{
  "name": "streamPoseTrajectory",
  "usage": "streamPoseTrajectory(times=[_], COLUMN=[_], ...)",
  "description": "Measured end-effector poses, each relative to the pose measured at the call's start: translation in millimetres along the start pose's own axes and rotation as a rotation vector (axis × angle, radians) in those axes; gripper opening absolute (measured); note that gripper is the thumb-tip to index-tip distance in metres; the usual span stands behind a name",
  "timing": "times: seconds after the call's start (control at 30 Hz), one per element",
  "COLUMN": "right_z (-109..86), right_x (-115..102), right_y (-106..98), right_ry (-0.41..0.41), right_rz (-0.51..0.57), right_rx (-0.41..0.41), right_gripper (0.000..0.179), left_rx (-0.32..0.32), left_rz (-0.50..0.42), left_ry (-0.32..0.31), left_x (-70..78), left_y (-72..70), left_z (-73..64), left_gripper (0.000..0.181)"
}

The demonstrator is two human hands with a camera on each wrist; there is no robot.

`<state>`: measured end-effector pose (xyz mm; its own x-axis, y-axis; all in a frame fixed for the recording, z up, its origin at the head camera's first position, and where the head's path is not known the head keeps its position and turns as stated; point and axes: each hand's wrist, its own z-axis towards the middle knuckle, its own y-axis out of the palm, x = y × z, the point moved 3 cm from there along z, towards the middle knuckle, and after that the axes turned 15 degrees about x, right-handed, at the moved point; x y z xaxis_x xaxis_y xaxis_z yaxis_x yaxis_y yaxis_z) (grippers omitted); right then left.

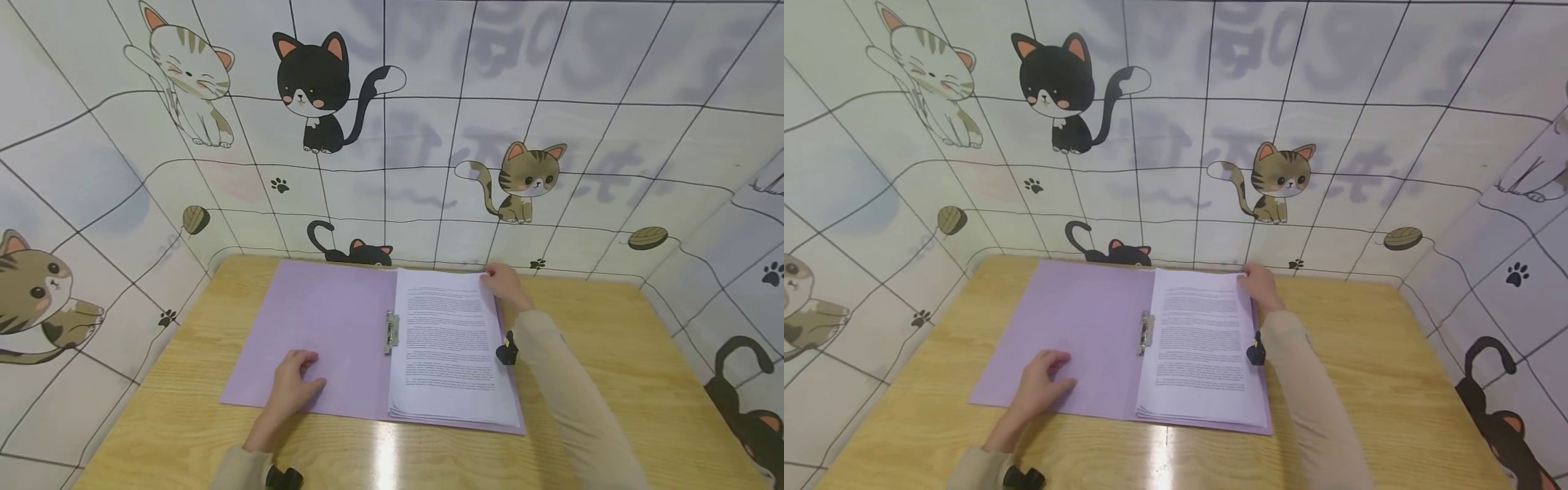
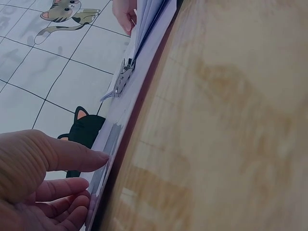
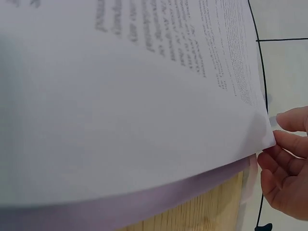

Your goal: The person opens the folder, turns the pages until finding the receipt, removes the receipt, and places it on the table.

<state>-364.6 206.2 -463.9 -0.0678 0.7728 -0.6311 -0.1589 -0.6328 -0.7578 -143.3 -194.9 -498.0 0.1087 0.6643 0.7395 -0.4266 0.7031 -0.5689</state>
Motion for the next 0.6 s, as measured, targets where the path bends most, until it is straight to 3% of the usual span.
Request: streamPoseTrajectory(times=[0.17,0.43,0.6], right_z=[-1.4,-1.4,-1.8], right_x=[-1.3,-6.4,-7.5], right_y=[-2.3,-7.8,-10.4], right_ry=[0.027,-0.038,-0.004], right_rz=[0.026,0.007,0.039], right_rx=[0.010,0.083,0.115], right_gripper=[0.035,0.024,0.023], left_rx=[0.004,0.001,0.000], left_rz=[0.006,-0.015,-0.012], left_ry=[0.011,0.026,0.023], left_x=[-1.0,-0.1,0.6], left_y=[1.8,1.5,0.5], left_z=[0.5,-0.2,-0.4], left_gripper=[0.039,0.040,0.040])
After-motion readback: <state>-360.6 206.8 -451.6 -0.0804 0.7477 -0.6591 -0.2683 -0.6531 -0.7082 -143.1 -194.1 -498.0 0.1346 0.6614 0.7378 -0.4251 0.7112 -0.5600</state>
